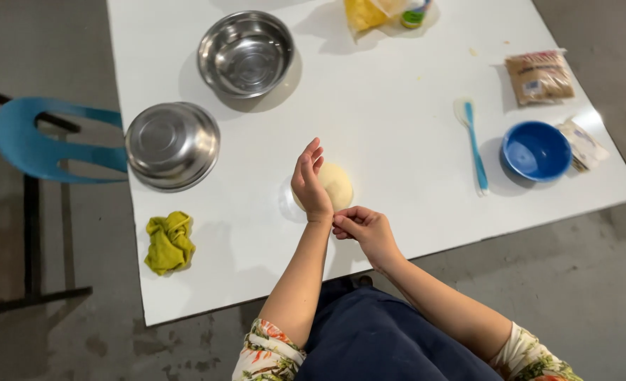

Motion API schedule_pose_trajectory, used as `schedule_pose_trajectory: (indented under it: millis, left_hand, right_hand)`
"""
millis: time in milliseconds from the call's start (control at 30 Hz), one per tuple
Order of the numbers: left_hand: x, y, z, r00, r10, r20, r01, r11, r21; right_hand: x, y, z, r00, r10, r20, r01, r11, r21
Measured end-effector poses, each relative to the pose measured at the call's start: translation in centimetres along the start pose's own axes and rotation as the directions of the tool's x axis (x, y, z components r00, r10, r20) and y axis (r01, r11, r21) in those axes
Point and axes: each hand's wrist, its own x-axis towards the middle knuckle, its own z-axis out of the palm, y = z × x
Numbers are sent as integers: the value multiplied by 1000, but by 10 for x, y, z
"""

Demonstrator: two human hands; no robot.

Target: Kneading and shaping a piece of dough into a smooth ball on a tabletop.

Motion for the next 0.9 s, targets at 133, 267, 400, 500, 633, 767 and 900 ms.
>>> schedule_pose_trajectory:
  millis: [133, 267, 400, 500, 633, 767, 900]
  left_hand:
    - [32, -20, -43, 993, -72, -90, 78, 995, 62]
    - [67, -54, -98, 957, -249, -146, 273, 947, 172]
    - [74, -161, -130, 951, -256, -170, 299, 902, 311]
    - [63, -182, -140, 950, -277, -146, 308, 738, 601]
    - [73, -149, -149, 922, -385, -36, 278, 596, 753]
    - [67, -177, -166, 863, -506, -12, 279, 455, 846]
    - [71, -113, -111, 733, -678, -62, 482, 453, 750]
  right_hand:
    - [52, 24, -28, 999, -32, 8, 33, 992, -120]
    - [121, 72, -69, 970, 57, -234, -99, 980, -174]
    - [164, 144, -84, 945, -118, -304, -9, 922, -388]
    - [161, 127, -69, 942, -311, -127, 75, 563, -823]
    - [148, 56, -88, 932, 225, -284, -293, 930, -224]
    - [133, 66, -78, 880, 337, -335, -369, 929, -36]
    - [141, 76, -33, 862, 430, -268, -462, 884, -70]
